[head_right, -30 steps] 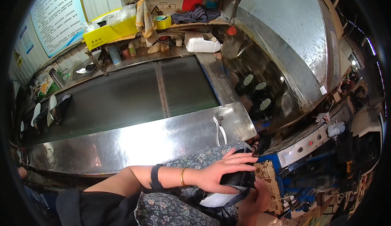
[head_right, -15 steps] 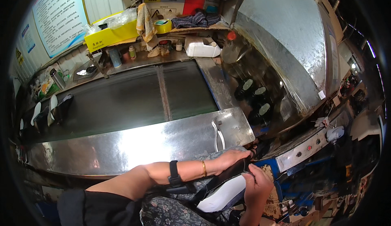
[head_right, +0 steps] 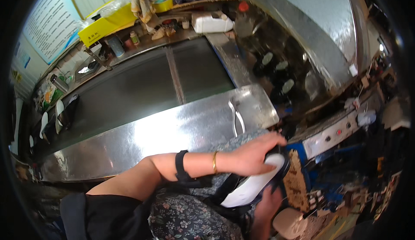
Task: The recorder is assembling shoe components and inspecting them at a factory workstation.
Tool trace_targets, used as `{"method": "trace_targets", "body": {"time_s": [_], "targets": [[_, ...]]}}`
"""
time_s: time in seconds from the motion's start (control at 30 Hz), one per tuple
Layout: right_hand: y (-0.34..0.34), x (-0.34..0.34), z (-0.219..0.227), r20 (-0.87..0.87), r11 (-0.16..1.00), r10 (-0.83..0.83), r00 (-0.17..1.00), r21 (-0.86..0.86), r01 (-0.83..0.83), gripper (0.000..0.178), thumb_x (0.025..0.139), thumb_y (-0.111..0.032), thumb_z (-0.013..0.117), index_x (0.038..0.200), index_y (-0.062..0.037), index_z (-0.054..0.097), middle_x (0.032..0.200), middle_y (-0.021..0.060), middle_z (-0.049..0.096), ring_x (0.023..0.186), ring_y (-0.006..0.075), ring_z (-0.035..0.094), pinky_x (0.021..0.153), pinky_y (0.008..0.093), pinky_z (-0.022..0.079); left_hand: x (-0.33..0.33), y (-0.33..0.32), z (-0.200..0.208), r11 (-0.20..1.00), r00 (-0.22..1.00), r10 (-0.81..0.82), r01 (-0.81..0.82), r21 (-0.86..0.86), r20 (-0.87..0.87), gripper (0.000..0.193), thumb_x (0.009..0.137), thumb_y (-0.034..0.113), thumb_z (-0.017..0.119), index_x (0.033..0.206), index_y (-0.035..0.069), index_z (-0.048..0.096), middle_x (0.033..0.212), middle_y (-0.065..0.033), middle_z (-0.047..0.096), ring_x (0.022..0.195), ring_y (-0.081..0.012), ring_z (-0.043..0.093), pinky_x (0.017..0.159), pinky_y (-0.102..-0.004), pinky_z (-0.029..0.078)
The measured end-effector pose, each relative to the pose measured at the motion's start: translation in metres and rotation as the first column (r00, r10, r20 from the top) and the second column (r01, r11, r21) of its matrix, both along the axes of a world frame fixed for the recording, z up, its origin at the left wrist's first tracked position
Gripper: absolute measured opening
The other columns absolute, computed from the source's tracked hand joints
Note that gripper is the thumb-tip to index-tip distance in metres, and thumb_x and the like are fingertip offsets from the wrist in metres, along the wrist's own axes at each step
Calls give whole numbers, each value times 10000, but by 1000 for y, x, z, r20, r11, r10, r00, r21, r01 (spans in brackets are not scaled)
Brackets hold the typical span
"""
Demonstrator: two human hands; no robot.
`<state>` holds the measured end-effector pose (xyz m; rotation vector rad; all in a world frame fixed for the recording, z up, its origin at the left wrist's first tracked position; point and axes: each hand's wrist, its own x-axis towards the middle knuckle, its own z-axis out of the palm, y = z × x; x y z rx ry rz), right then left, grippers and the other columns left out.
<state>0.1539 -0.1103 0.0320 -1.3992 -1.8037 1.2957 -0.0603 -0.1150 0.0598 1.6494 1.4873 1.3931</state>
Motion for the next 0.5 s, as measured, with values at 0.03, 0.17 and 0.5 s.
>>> {"method": "trace_targets", "body": {"time_s": [0.03,0.17,0.5], "targets": [[6,-3,11,-128,1000,-6,992,-5,5,391,937,-124,532,1240,121,566,1222,208,630,1088,257,607,977,367,448,-4,5,7,999,999,32,-31,-22,23,647,780,179,749,1348,50,467,1397,-201,486,1332,-386,430,1119,-432,354],[36,28,-40,-620,854,-307,722,-514,-78,413,979,-229,473,1250,61,587,1188,161,659,1029,285,658,954,373,508,-14,-3,-3,996,979,-69,80,-50,190,668,777,212,797,1355,104,480,1309,-154,525,1260,-319,500,1056,-384,405],[14,-34,-28,-143,984,135,981,-100,-150,616,1094,-356,132,1248,32,586,1040,124,700,930,192,676,883,309,517,-13,1,-31,973,929,-20,103,-206,370,544,883,41,700,1359,29,438,1206,-81,570,1087,-133,547,961,-281,449]]}}
